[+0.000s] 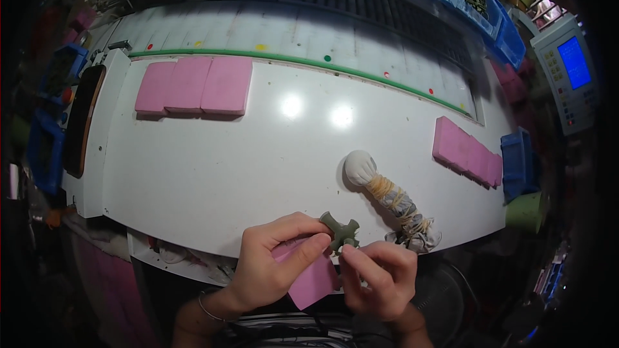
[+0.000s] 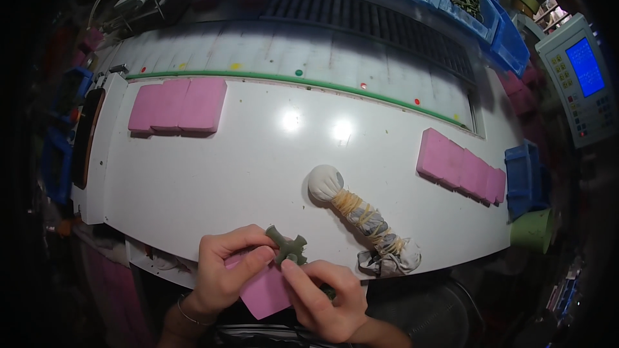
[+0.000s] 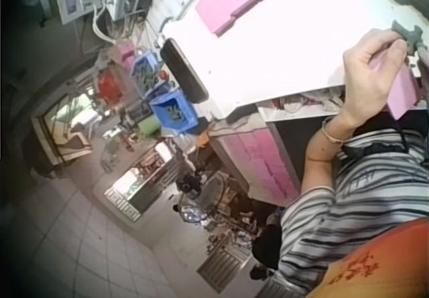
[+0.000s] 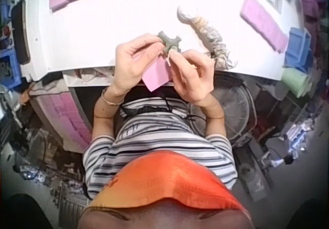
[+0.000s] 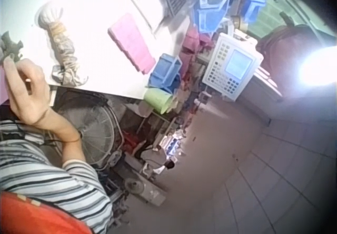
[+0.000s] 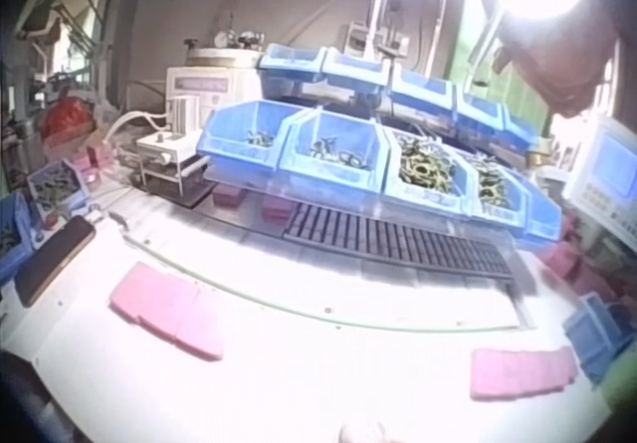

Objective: The person places a green item into a pink mold, closes the mold, and presses a white ball against it to secure the shape. The person then opens the mold, removes the object, and places the mold onto a white surface next to other molds.

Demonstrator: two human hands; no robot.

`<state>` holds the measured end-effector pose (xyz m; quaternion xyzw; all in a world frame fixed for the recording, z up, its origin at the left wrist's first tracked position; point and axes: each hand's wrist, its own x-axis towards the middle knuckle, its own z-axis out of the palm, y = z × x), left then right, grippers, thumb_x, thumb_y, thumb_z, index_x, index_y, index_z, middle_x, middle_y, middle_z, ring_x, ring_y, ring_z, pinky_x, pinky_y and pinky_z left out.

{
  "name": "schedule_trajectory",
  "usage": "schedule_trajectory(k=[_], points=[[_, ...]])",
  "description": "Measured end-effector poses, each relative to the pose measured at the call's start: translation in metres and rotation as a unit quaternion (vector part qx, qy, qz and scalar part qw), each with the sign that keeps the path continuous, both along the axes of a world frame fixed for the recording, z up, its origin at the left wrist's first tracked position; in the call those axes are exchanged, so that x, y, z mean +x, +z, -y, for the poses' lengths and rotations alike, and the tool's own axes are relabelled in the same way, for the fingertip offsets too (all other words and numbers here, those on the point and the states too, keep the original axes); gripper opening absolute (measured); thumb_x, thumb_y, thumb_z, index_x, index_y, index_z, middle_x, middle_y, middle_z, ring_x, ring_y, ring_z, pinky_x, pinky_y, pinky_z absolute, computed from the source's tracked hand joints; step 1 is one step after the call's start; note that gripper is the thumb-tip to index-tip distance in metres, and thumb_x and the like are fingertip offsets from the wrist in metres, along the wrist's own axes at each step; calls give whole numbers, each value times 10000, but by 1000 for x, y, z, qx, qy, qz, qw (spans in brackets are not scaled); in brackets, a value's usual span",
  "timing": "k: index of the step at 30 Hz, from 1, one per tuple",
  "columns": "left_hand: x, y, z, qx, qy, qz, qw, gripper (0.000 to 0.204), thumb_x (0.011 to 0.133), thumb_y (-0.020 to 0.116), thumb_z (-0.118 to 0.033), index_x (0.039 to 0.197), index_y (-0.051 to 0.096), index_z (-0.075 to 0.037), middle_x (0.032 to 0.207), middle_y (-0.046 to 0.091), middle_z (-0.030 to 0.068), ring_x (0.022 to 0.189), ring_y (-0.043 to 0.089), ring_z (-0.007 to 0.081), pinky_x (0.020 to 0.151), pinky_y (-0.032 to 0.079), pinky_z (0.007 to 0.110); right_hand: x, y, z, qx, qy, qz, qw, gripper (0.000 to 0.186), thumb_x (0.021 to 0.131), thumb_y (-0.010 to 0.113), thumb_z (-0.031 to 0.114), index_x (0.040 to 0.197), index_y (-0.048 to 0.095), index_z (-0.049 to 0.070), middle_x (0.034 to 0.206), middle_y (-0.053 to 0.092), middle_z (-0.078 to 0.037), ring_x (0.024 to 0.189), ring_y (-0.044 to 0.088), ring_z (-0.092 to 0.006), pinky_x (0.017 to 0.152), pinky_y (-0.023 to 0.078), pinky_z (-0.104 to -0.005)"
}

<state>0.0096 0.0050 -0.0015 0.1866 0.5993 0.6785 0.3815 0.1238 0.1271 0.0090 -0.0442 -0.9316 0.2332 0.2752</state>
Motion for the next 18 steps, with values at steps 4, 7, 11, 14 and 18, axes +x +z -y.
schedule_trajectory(k=[4, 7, 11, 14, 18], points=[[-1, -1, 3, 5, -15, 4, 1000, 129, 845, 566, -46, 892, 600, 69, 847, 623, 87, 791, 563, 104, 728, 449, 230, -5, -4, 3, -70, 61, -3, 996, 438, 616, 728, -68, 1021, 619, 60, 866, 509, -61, 717, 521, -150, 569, 439, -222], [1, -1, 5, 2, -22, 25, 999, 156, 860, 535, -39, 945, 606, 70, 860, 633, 85, 819, 567, 105, 751, 452, 235, -4, 5, 4, -74, 60, 28, 995, 388, 640, 700, -80, 1002, 623, 35, 867, 522, -81, 698, 527, -147, 569, 443, -222], [-2, 4, 5, -17, -14, 43, 999, 224, 873, 502, -31, 1053, 593, 68, 926, 643, 102, 873, 579, 115, 792, 458, 240, -6, 0, 0, -171, 20, -17, 985, 301, 694, 626, -103, 983, 611, -19, 879, 534, -116, 638, 529, -140, 569, 444, -223], [-2, 3, 2, -11, -19, 57, 998, 246, 876, 493, -29, 1081, 581, 74, 946, 643, 113, 889, 584, 121, 799, 463, 242, -7, -4, -6, -225, -12, -2, 974, 316, 707, 659, -85, 1011, 625, -5, 889, 551, -103, 622, 549, -109, 530, 448, -199], [-3, 4, -1, -2, -26, 58, 998, 252, 879, 487, -29, 1086, 570, 88, 964, 638, 121, 889, 584, 121, 805, 469, 250, -7, -4, -10, -234, 15, 8, 972, 277, 727, 647, -74, 997, 627, -18, 858, 575, -103, 581, 530, -91, 523, 440, -192]])
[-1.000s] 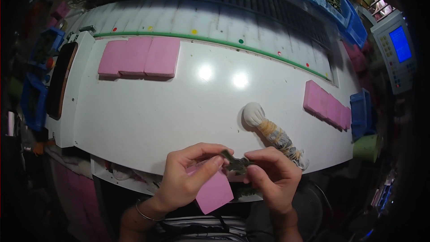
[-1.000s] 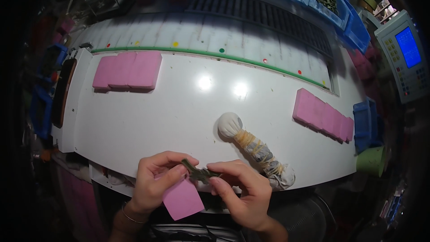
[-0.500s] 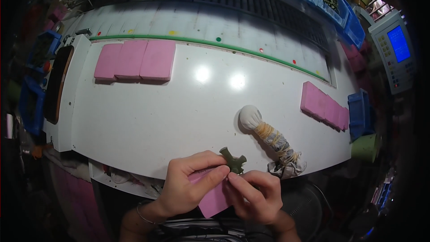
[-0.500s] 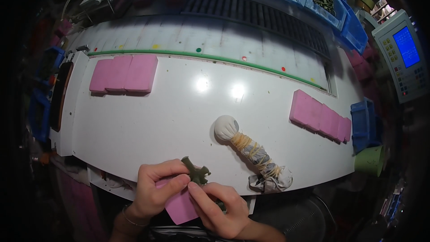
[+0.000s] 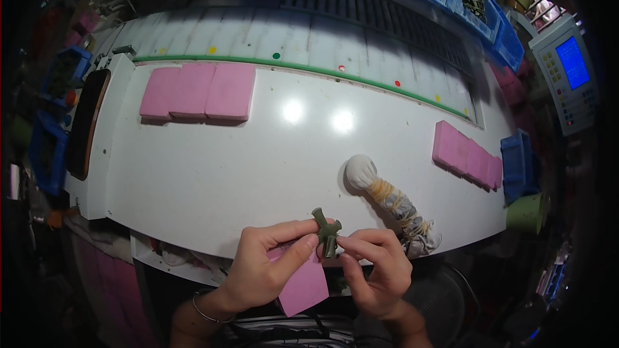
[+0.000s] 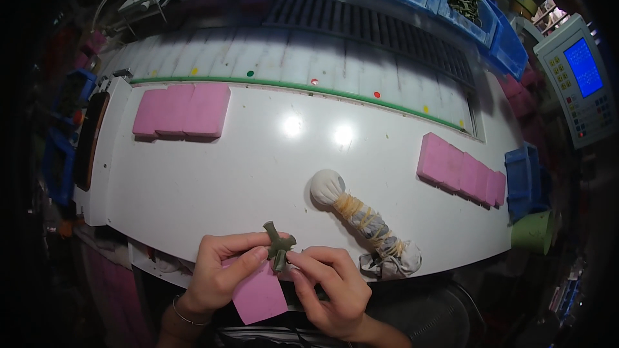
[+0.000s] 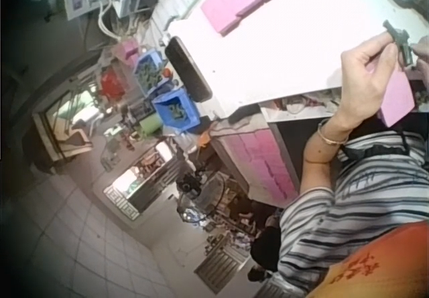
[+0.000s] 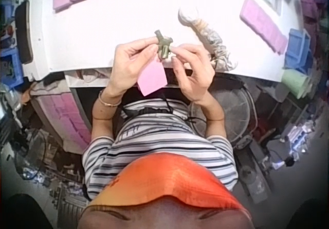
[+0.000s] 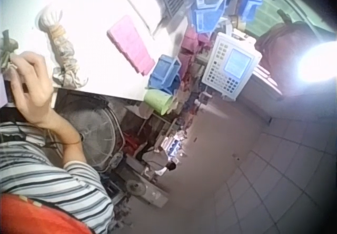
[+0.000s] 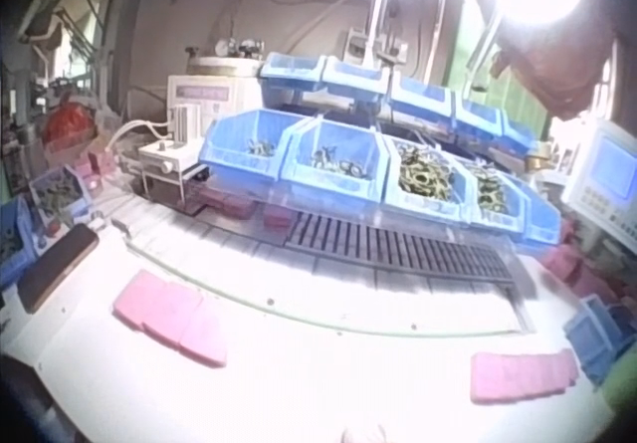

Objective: The person places a green item into a pink mold, closes the mold, and presses a white ball against it to secure the shape. The person then opens the mold, removes the object, and places the mold onto a white surface next to other molds.

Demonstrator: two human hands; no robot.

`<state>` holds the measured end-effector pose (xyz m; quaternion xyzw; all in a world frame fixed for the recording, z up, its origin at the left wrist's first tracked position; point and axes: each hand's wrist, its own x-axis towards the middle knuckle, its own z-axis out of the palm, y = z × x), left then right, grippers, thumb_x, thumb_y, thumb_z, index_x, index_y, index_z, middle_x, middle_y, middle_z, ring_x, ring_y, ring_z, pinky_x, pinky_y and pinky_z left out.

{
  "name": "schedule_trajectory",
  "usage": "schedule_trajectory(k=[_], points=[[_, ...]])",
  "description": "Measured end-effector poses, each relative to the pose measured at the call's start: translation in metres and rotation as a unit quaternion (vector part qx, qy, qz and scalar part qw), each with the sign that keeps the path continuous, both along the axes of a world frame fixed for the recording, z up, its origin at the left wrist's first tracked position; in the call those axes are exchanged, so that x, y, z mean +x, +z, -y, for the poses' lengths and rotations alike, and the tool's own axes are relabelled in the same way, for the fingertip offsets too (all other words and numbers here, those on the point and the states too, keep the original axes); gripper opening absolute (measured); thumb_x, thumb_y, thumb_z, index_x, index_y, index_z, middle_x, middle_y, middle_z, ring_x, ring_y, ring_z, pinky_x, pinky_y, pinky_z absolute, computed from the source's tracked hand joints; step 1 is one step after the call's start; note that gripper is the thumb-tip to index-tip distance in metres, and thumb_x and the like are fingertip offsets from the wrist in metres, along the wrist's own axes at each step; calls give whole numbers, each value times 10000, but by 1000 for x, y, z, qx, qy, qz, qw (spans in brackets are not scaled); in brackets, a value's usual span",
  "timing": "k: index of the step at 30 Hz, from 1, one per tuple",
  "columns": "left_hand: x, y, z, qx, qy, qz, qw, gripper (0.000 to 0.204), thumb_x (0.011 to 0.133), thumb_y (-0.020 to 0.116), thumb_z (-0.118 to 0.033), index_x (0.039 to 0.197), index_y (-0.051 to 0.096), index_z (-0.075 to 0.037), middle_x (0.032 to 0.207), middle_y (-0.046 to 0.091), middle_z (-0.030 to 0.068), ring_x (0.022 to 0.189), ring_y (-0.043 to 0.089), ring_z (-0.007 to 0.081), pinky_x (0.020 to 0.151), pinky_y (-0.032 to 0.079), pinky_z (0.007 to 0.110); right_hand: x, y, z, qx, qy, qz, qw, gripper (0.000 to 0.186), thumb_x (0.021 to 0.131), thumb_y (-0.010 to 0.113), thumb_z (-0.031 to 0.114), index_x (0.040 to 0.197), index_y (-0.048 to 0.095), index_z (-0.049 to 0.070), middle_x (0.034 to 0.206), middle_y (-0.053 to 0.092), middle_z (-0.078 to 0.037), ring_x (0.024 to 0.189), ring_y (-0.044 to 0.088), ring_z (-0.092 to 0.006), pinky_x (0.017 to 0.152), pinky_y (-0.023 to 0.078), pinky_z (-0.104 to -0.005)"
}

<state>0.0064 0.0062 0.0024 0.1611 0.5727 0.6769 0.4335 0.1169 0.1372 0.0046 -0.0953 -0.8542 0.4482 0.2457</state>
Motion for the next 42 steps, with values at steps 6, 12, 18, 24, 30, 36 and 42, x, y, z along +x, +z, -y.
schedule_trajectory(k=[6, 12, 18, 24, 30, 36, 42], points=[[-9, -8, 20, -10, 40, 27, 999, 256, 879, 502, -41, 1100, 572, 69, 939, 643, 109, 875, 582, 115, 795, 474, 237, -16, -8, 14, -29, 33, -5, 999, 195, 733, 600, -70, 922, 626, -28, 836, 583, -146, 685, 561, -163, 600, 452, -234], [-79, 12, 61, 16, 212, -39, 976, 210, 889, 480, -77, 1000, 592, 61, 827, 614, 84, 734, 570, 123, 669, 474, 242, -2, -3, 7, -39, 20, -3, 999, 134, 832, 536, -55, 948, 603, -49, 914, 557, -120, 673, 555, -139, 591, 477, -236], [-223, 38, 160, 72, 547, -134, 823, 106, 815, 536, -90, 776, 596, -11, 832, 622, 77, 696, 587, 148, 620, 483, 272, -13, -11, 7, -10, 94, -30, 995, 105, 844, 540, -21, 919, 612, -34, 845, 578, -102, 643, 539, -130, 564, 433, -232], [-263, 42, 169, 38, 574, -83, 814, 280, 775, 626, -303, 842, 576, -36, 745, 589, 79, 685, 589, 195, 607, 509, 336, -13, -7, 17, -27, 87, 8, 996, 101, 843, 551, -10, 921, 616, -16, 827, 598, -104, 656, 568, -149, 586, 458, -250], [-120, 26, 51, 39, 288, 18, 957, 367, 899, 427, -323, 942, 605, -6, 774, 583, 56, 678, 577, 144, 655, 472, 265, -24, 18, 31, -77, 179, 12, 981, 162, 816, 544, -53, 959, 610, -17, 795, 620, -107, 665, 592, -169, 599, 466, -258], [-54, 12, 1, 22, -8, 114, 993, 867, 852, 100, -678, 1233, 489, -3, 868, 582, 67, 789, 528, 107, 706, 447, 236, -30, 38, 33, -78, 206, 5, 976, 157, 796, 525, -67, 935, 589, -34, 775, 620, -113, 639, 596, -162, 555, 460, -236], [-10, 10, -5, -41, -146, 122, 981, 760, 881, 227, -629, 1021, 553, 43, 800, 602, 106, 643, 603, 143, 600, 503, 254, -43, 17, -12, -188, 30, -4, 982, 134, 819, 496, -87, 929, 553, -38, 681, 572, -68, 551, 546, -111, 523, 469, -226]])
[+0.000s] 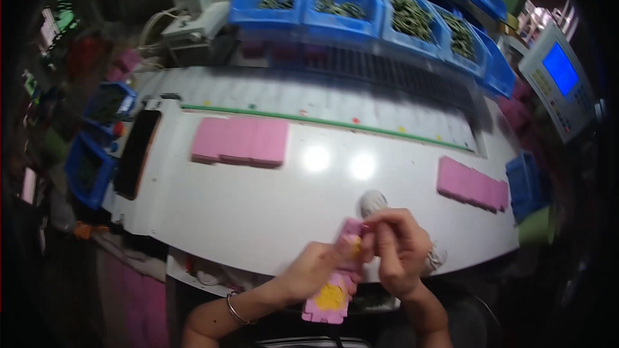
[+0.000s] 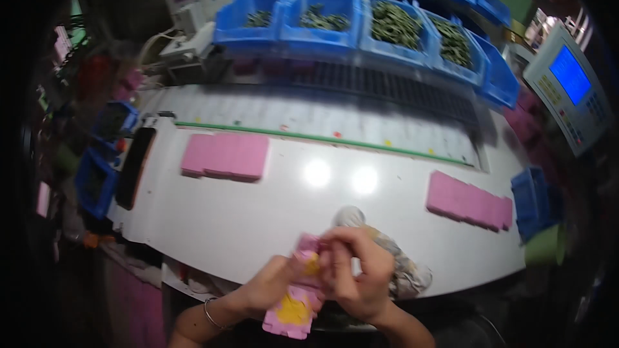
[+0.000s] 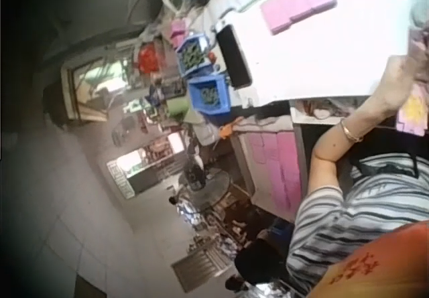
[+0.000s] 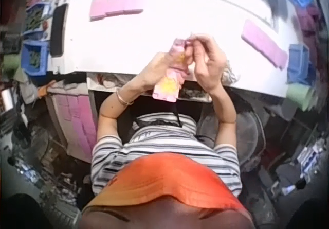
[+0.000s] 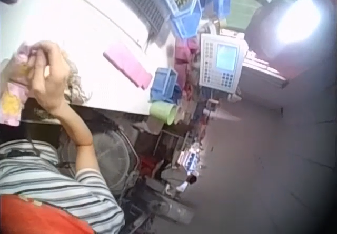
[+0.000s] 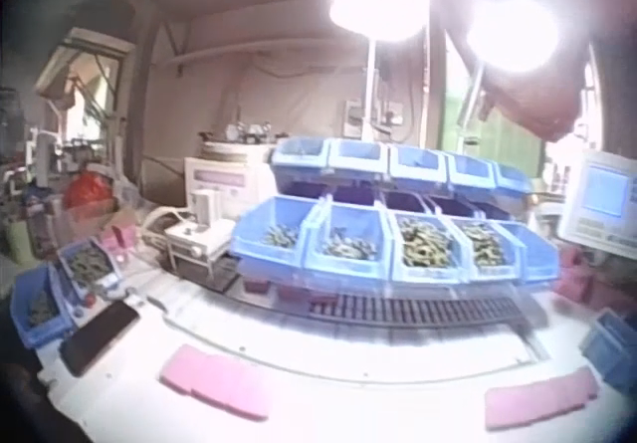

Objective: The person places a green item into a pink mold, closes the mold, and presses a white ball against it to secure the shape. The person then opens the mold, removes the object, and places the mold onto a white surface next to other molds.

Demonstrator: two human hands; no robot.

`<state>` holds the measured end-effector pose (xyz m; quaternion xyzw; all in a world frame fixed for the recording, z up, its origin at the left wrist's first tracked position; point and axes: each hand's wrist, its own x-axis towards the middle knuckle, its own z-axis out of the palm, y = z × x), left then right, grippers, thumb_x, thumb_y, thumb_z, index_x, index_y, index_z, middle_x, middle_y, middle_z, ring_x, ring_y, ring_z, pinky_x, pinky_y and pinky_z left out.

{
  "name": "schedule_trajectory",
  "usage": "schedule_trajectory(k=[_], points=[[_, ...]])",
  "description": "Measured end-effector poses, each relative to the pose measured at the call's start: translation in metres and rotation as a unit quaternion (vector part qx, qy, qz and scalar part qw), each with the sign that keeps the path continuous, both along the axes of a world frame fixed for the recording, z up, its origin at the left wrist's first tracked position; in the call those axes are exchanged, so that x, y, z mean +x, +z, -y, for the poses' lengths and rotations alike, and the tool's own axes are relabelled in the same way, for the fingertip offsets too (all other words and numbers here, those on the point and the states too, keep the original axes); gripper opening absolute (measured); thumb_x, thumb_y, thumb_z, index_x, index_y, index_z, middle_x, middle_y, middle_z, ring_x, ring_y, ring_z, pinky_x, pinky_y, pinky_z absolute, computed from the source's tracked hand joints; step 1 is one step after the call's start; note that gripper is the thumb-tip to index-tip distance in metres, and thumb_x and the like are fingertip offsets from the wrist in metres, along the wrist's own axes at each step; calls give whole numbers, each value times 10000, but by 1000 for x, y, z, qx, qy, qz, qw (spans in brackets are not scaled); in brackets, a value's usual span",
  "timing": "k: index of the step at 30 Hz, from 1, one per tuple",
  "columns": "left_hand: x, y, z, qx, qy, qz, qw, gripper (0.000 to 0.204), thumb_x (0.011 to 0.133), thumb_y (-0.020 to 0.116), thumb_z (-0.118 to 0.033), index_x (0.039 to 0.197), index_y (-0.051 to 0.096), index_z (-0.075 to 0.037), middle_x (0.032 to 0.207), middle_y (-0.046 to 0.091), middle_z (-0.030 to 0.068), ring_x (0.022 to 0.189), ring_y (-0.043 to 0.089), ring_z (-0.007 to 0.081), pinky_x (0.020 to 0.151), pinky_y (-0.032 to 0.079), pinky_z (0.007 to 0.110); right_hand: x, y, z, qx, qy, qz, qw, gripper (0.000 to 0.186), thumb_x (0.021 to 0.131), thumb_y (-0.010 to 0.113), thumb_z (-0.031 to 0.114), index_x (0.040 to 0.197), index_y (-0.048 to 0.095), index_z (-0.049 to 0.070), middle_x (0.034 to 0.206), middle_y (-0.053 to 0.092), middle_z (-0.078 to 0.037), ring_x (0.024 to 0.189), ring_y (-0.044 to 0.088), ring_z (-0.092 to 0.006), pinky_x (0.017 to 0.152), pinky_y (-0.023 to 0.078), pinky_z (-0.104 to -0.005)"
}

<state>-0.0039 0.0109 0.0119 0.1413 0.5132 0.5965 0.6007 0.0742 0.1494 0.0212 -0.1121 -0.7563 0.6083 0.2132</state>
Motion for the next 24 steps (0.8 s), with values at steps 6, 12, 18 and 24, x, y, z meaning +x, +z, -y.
schedule_trajectory(k=[6, 12, 18, 24], points=[[-3, -19, -9, 74, 176, 81, 978, 732, 915, 211, -580, 1075, 536, 57, 711, 551, 81, 626, 578, 159, 613, 500, 279, 25, 6, -28, 488, -18, 90, 868, 529, 693, 585, -68, 1208, 497, 13, 1136, 524, -189, 919, 541, -299, 767, 467, -327], [-4, -24, -17, 69, 214, 58, 973, 727, 919, 203, -569, 1058, 543, 58, 702, 547, 79, 625, 574, 159, 609, 497, 280, 39, 6, -27, 518, 24, 70, 852, 593, 614, 563, -65, 1199, 532, 28, 1244, 477, -182, 879, 520, -289, 767, 454, -325], [5, -12, -24, 82, 287, 4, 954, 637, 951, 209, -482, 927, 561, 48, 731, 580, 111, 602, 590, 183, 589, 498, 295, 19, -1, -5, 626, 13, 22, 779, 447, 748, 574, 113, 1194, 561, 107, 1262, 524, -38, 843, 488, -201, 715, 410, -263], [-6, -19, -28, 53, 241, 58, 967, 636, 953, 211, -481, 923, 566, 45, 752, 593, 119, 597, 595, 173, 592, 502, 286, 23, 3, -6, 523, -69, -41, 849, 389, 781, 572, 132, 1170, 581, 126, 1243, 538, -29, 840, 496, -197, 734, 398, -271]])
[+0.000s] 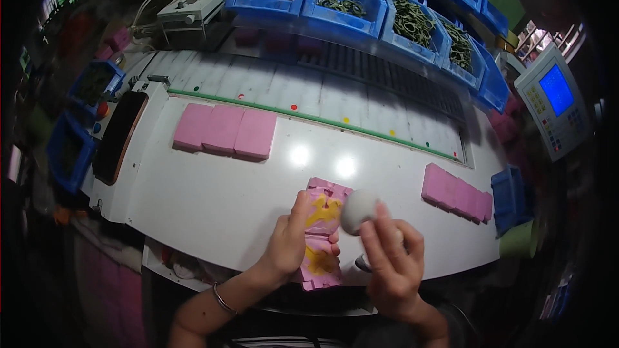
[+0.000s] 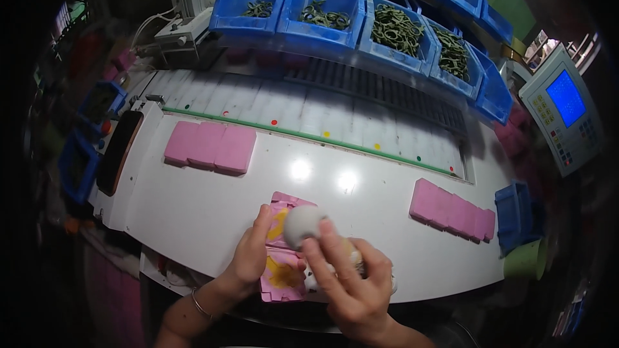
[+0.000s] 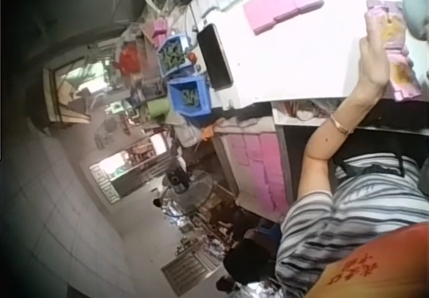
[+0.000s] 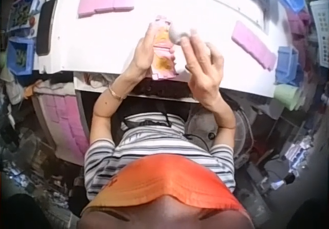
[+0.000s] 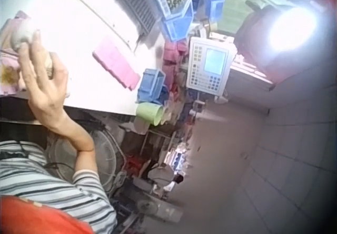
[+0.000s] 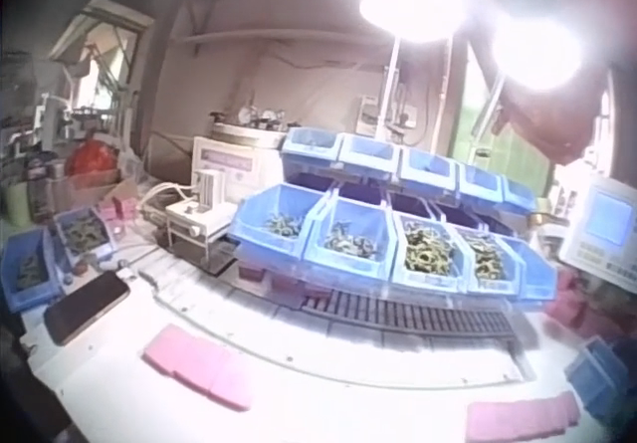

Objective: The person places a green item into a pink mold, closes the mold, and presses a white ball against it to secure the shape. The person then opens the mold, removes the object, and places the mold onto a white surface next to other molds.

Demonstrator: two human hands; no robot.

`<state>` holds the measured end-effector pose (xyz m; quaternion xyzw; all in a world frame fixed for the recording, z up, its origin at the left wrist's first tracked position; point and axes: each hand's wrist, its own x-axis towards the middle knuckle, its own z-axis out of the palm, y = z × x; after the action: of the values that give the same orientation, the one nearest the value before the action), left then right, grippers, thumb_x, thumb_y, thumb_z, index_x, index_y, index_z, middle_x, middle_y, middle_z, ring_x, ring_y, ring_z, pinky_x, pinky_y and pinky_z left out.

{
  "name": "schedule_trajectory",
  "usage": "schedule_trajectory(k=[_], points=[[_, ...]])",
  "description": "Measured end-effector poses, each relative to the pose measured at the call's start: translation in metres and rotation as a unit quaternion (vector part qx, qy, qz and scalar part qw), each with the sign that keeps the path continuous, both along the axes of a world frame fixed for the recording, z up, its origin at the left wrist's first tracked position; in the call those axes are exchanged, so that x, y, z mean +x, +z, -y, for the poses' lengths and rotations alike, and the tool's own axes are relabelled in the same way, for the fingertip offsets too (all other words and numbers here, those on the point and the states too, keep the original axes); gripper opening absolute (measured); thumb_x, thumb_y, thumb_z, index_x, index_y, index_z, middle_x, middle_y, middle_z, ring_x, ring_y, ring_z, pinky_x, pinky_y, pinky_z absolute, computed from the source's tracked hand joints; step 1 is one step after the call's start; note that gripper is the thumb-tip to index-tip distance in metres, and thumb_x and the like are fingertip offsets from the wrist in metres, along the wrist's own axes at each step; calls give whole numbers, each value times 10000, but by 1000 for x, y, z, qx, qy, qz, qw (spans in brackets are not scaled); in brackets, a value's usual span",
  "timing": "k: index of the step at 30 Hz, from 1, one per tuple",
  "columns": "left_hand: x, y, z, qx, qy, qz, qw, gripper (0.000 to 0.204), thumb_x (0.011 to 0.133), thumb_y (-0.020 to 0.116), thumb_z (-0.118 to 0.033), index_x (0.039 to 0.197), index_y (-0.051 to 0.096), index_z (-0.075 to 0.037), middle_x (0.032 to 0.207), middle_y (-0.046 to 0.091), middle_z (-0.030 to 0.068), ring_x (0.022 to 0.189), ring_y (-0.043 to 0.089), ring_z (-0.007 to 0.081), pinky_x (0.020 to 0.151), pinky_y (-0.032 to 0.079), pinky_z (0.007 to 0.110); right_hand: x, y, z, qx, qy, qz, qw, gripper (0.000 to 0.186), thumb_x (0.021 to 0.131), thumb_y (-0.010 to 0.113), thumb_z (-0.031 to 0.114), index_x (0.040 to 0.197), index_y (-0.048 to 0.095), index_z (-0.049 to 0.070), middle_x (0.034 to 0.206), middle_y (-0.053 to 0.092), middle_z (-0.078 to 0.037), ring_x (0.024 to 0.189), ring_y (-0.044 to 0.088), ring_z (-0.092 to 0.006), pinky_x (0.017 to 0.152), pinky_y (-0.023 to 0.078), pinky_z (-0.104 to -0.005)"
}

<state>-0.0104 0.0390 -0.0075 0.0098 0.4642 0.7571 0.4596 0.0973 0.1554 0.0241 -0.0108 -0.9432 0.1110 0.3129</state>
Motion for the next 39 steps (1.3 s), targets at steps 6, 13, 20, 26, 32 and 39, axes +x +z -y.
schedule_trajectory(k=[6, 13, 20, 26, 32, 39], points=[[-1, -14, 9, 1, 33, -89, 995, 586, 970, 238, -429, 1017, 575, 49, 886, 617, 103, 819, 589, 138, 708, 491, 251, -3, -1, 2, -11, 76, 143, 987, 552, 651, 599, -6, 1187, 567, 124, 1260, 519, -44, 850, 512, -219, 765, 415, -293], [-7, 1, 21, -191, 125, -663, 712, 577, 766, 652, -427, 1186, 541, -47, 969, 437, 106, 694, 566, 208, 585, 496, 335, 6, -4, -8, -241, 44, 140, 959, 508, 759, 558, -25, 1255, 454, 15, 1214, 512, -131, 894, 534, -234, 791, 433, -309], [15, 6, 23, -102, 161, -595, 781, 555, 919, 448, -330, 1293, 332, 63, 1141, 433, 205, 985, 485, 282, 842, 423, 347, -16, 2, 0, -715, 63, 125, 685, 350, 788, 588, -2, 1122, 493, -51, 907, 575, -66, 844, 556, -121, 766, 452, -243], [26, 3, 26, 85, 139, -444, 881, 632, 948, 390, -243, 1382, 23, 33, 1347, 248, 250, 1230, 378, 381, 1006, 311, 402, -25, 15, 11, -720, 40, 80, 688, 332, 716, 610, -49, 1043, 554, -34, 841, 591, -84, 753, 579, -145, 701, 470, -257], [26, -4, 26, 136, 67, -212, 966, 693, 948, 258, -471, 1403, 9, -11, 1359, 312, 182, 1275, 326, 240, 996, 342, 364, -5, 22, 3, -590, 78, 129, 793, 308, 846, 554, 23, 1153, 523, 12, 915, 551, -37, 725, 531, -99, 617, 435, -217], [23, 4, 41, 207, -289, 178, 918, 432, 904, 509, -305, 1173, 494, 32, 1047, 591, 176, 863, 628, 319, 732, 540, 365, -2, 47, 19, -298, 143, 97, 939, 247, 783, 508, -72, 1012, 579, -10, 926, 523, -113, 846, 536, -211, 738, 433, -290]])
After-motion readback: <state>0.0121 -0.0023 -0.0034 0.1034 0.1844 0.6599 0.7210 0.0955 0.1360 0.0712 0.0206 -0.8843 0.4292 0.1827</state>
